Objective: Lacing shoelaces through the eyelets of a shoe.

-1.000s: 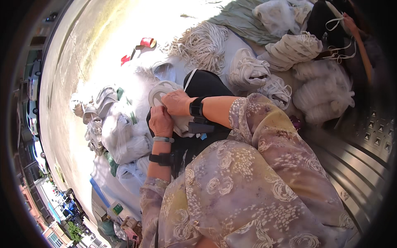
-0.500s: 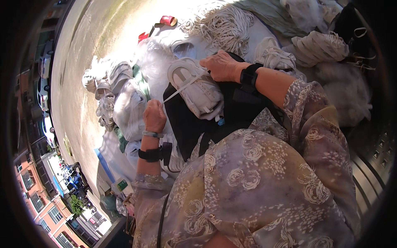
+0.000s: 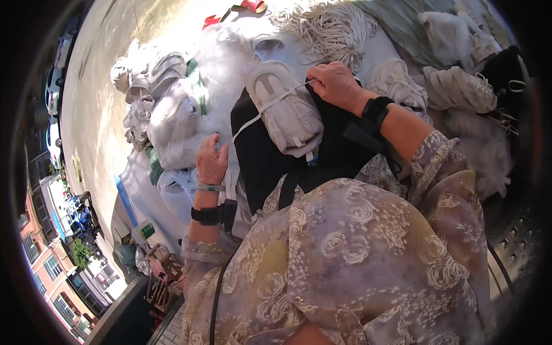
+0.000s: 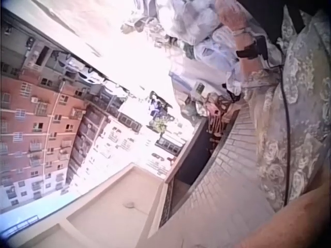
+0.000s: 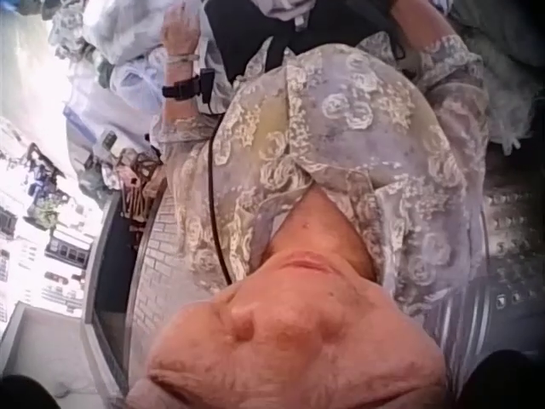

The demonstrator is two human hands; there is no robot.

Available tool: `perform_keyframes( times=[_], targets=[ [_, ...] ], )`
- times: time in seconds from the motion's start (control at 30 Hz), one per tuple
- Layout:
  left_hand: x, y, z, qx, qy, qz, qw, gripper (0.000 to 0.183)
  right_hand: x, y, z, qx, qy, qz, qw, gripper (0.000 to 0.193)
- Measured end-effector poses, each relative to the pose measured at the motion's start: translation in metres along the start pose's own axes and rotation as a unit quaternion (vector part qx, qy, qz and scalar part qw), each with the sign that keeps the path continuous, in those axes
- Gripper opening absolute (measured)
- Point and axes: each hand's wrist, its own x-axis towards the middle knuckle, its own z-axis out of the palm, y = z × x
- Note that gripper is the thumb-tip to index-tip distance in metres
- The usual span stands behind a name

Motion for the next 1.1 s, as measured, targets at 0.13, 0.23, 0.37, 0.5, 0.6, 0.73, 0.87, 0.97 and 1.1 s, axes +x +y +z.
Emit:
perform_keyframes(
  times=[0.13, 0.23, 0.37, 0.5, 0.6, 0.73, 0.87, 0.97, 1.1],
  targets=[
    [0.046, 0.09, 0.019, -0.042, 0.013, 0.083, 0.996, 0.039, 0.002, -0.005, -0.011, -0.006, -0.008, 0.0, 1.0, 0.012],
    [0.052, 0.092, 0.037, 0.024, -0.071, 0.055, 0.996, 0.029, 0.005, -0.007, -0.014, 0.02, 0.004, -0.002, 1.0, 0.012],
    [0.05, 0.082, 0.044, 0.006, -0.035, 0.046, 0.998, 0.012, 0.007, 0.004, -0.021, -0.003, -0.008, -0.016, 1.0, 0.013],
    [0.048, 0.07, 0.036, -0.005, -0.054, 0.043, 0.998, 0.007, 0.01, 0.008, -0.042, -0.085, -0.078, -0.05, 0.992, 0.012],
    [0.061, 0.028, 0.0, 0.113, -0.019, 0.049, 0.992, 0.009, 0.009, 0.016, -0.063, -0.103, -0.11, -0.111, 0.982, 0.012],
    [0.065, -0.07, -0.068, 0.245, 0.033, -0.01, 0.969, 0.013, 0.008, 0.023, -0.1, -0.117, -0.131, -0.154, 0.972, 0.012],
    [0.053, -0.118, -0.148, 0.323, 0.076, -0.102, 0.938, 0.015, 0.005, 0.014, -0.155, -0.175, -0.117, -0.187, 0.96, 0.009],
    [0.043, -0.131, -0.207, 0.309, 0.14, -0.142, 0.93, 0.021, 0.003, 0.01, -0.203, -0.261, -0.129, -0.233, 0.928, 0.016],
    [0.053, -0.14, -0.26, 0.279, 0.184, -0.173, 0.927, 0.023, -0.005, -0.009, -0.29, -0.402, -0.107, -0.242, 0.877, 0.023]
  ],
)
